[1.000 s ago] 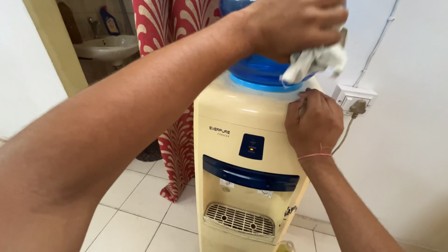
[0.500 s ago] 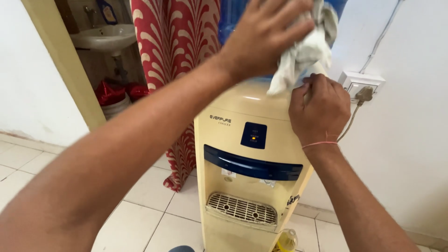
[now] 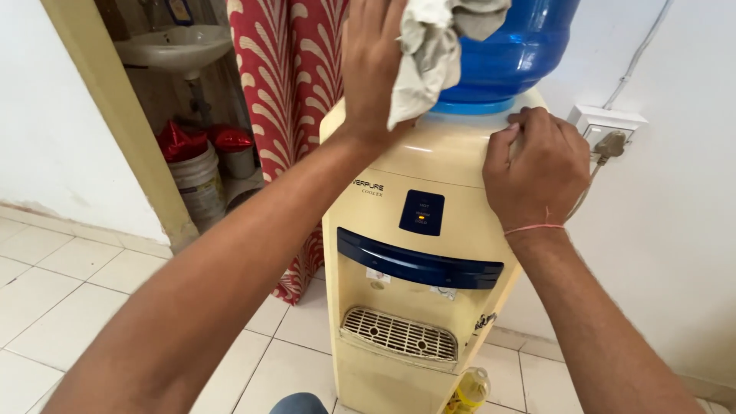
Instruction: Cleaning the exterior surfaces of a water dispenser and the attached water bottle using a cloth.
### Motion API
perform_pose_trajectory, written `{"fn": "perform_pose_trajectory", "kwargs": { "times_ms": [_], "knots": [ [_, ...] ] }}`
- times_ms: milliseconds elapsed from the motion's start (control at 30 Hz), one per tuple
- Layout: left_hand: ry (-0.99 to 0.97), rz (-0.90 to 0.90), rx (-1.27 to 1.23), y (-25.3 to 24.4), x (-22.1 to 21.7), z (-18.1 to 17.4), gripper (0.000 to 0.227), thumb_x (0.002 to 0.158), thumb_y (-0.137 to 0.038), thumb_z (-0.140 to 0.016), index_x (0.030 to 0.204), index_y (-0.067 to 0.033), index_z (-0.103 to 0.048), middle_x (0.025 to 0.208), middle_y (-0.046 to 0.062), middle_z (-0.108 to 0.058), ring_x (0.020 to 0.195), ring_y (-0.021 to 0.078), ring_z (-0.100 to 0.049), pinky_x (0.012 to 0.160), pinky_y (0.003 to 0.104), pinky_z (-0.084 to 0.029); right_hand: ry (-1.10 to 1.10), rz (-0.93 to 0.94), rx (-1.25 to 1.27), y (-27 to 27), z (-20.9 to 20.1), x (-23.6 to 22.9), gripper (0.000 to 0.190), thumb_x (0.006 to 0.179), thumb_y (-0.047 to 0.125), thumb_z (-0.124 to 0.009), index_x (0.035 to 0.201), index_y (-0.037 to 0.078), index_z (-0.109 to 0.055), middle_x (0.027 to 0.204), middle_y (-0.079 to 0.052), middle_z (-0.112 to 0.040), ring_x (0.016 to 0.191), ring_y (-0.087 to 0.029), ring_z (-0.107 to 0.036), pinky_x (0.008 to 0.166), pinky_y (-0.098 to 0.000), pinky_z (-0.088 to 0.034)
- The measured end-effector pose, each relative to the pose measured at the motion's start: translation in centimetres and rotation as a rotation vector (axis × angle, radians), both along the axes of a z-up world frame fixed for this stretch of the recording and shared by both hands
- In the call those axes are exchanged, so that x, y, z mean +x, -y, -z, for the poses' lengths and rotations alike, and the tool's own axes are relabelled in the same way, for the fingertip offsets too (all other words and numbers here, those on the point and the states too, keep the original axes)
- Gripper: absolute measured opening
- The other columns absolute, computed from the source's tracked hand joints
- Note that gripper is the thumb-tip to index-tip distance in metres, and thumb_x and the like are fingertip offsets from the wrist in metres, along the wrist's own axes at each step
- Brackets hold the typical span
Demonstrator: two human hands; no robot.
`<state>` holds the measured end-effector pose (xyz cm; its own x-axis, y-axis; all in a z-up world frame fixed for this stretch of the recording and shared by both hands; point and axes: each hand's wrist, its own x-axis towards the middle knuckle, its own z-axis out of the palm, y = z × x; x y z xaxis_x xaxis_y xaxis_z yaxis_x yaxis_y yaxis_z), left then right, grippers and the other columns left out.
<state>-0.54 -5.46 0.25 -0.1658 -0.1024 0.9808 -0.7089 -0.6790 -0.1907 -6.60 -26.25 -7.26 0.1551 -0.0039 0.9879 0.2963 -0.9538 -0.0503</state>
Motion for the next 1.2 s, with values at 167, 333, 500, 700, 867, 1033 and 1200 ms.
{"fn": "perform_pose_trajectory", "kwargs": {
  "times_ms": [167, 333, 500, 700, 867, 1033, 1200],
  "knots": [
    [-0.100, 0.240, -0.038, -2.7, 0.4, 1.5, 0.064, 0.080, -0.014, -0.097, 0.131, -0.0076, -0.058, 0.131, 0.011, -0.059, 0.126, 0.0310, -0.058, 0.107, 0.041, -0.053, 0.003, 0.008, 0.001, -0.2, -0.1, 0.0, 0.009, 0.099, 0.012, -0.062, 0.097, 0.007, -0.070, 0.102, -0.009, -0.074, 0.100, -0.029, -0.069, 0.090, -0.0428, -0.051],
    [-0.594, 0.148, -0.127, -6.7, -0.3, 3.0, 0.044, 0.081, -0.023, -0.086, 0.116, -0.0051, -0.065, 0.104, 0.008, -0.074, 0.097, 0.0233, -0.077, 0.087, 0.037, -0.062, 0.006, -0.011, -0.019, 0.0, -0.1, 0.1, 0.010, 0.101, 0.013, -0.064, 0.095, 0.006, -0.068, 0.101, -0.009, -0.075, 0.099, -0.029, -0.070, 0.091, -0.0421, -0.051],
    [-0.923, -0.002, -0.011, -9.0, 3.9, 1.3, 0.041, 0.086, -0.038, -0.077, 0.114, -0.0093, -0.073, 0.102, 0.011, -0.077, 0.094, 0.0248, -0.077, 0.085, 0.037, -0.062, 0.003, 0.002, -0.023, 0.1, 0.0, 0.0, 0.010, 0.101, 0.013, -0.064, 0.097, 0.006, -0.070, 0.103, -0.009, -0.075, 0.101, -0.028, -0.070, 0.092, -0.0420, -0.052],
    [-1.126, -0.219, 0.092, -7.8, 9.1, -1.0, 0.048, 0.080, -0.045, -0.075, 0.119, -0.0160, -0.073, 0.112, 0.013, -0.076, 0.101, 0.0275, -0.074, 0.091, 0.040, -0.057, 0.002, 0.020, -0.013, -0.2, -0.1, 0.0, 0.010, 0.100, 0.013, -0.064, 0.096, 0.007, -0.070, 0.105, -0.008, -0.076, 0.102, -0.028, -0.070, 0.091, -0.0419, -0.051],
    [-1.201, -0.321, -0.030, -6.4, 11.8, -1.1, 0.055, 0.080, -0.051, -0.075, 0.122, -0.0153, -0.072, 0.118, 0.015, -0.072, 0.108, 0.0302, -0.071, 0.094, 0.043, -0.056, -0.002, 0.022, -0.010, 0.0, -0.1, 0.1, 0.009, 0.099, 0.012, -0.063, 0.095, 0.007, -0.070, 0.102, -0.008, -0.075, 0.100, -0.028, -0.070, 0.090, -0.0421, -0.051],
    [-1.073, -0.330, 0.015, -7.0, 11.2, -0.4, 0.057, 0.076, -0.044, -0.078, 0.123, -0.0118, -0.069, 0.115, 0.021, -0.072, 0.108, 0.0360, -0.068, 0.094, 0.045, -0.054, -0.005, 0.045, -0.006, -0.2, -0.2, -0.1, 0.009, 0.098, 0.013, -0.064, 0.100, 0.009, -0.071, 0.096, -0.009, -0.074, 0.098, -0.029, -0.070, 0.089, -0.0431, -0.051],
    [-1.077, -0.333, 0.117, -6.8, 4.2, -0.6, 0.048, 0.081, -0.040, -0.075, 0.120, -0.0114, -0.072, 0.110, 0.016, -0.076, 0.102, 0.0310, -0.074, 0.095, 0.042, -0.058, 0.000, 0.025, -0.013, 0.0, -0.1, 0.0, 0.011, 0.101, 0.013, -0.063, 0.096, 0.007, -0.071, 0.100, -0.009, -0.074, 0.099, -0.028, -0.070, 0.089, -0.0418, -0.051]
  ]
}}
